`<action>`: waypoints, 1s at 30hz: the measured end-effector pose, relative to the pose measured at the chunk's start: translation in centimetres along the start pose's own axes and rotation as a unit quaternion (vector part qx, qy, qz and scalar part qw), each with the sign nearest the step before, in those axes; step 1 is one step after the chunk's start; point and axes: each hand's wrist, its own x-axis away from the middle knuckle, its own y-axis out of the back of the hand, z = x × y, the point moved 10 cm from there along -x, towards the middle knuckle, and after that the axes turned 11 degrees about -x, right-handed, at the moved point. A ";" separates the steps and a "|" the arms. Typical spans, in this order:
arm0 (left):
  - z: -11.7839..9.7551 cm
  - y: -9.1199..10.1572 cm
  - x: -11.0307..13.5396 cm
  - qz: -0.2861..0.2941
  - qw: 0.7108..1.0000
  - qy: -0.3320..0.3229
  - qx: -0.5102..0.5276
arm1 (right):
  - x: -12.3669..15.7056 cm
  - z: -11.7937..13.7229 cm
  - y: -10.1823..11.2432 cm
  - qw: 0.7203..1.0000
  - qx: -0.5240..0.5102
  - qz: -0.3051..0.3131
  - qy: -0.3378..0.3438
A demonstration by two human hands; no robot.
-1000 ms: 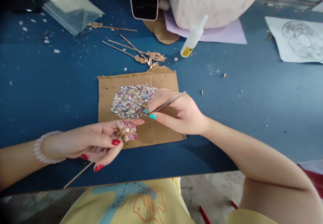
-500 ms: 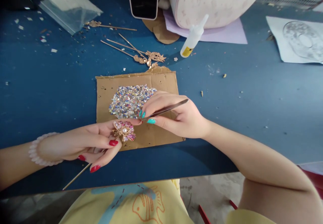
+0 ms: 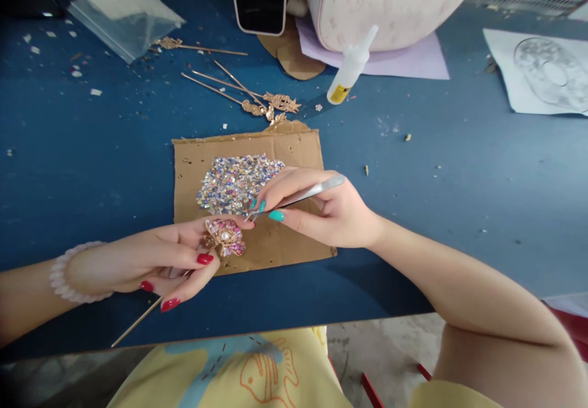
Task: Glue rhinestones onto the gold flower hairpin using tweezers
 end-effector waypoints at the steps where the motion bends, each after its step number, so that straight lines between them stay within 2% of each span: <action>1: 0.0 0.0 0.0 0.001 1.000 0.000 0.000 | 0.0 0.0 0.0 1.000 -0.002 -0.001 -0.002; 8: -0.2 -0.1 0.0 0.011 1.000 -0.008 0.003 | 0.1 0.0 0.4 1.000 0.003 -0.018 -0.003; 15: 0.0 -0.2 0.1 0.004 1.000 0.006 0.010 | -0.1 0.3 0.0 1.000 0.008 0.000 0.001; 30: 0.2 0.2 0.4 -0.004 1.000 -0.004 0.003 | 0.1 0.1 0.2 1.000 0.016 -0.009 0.008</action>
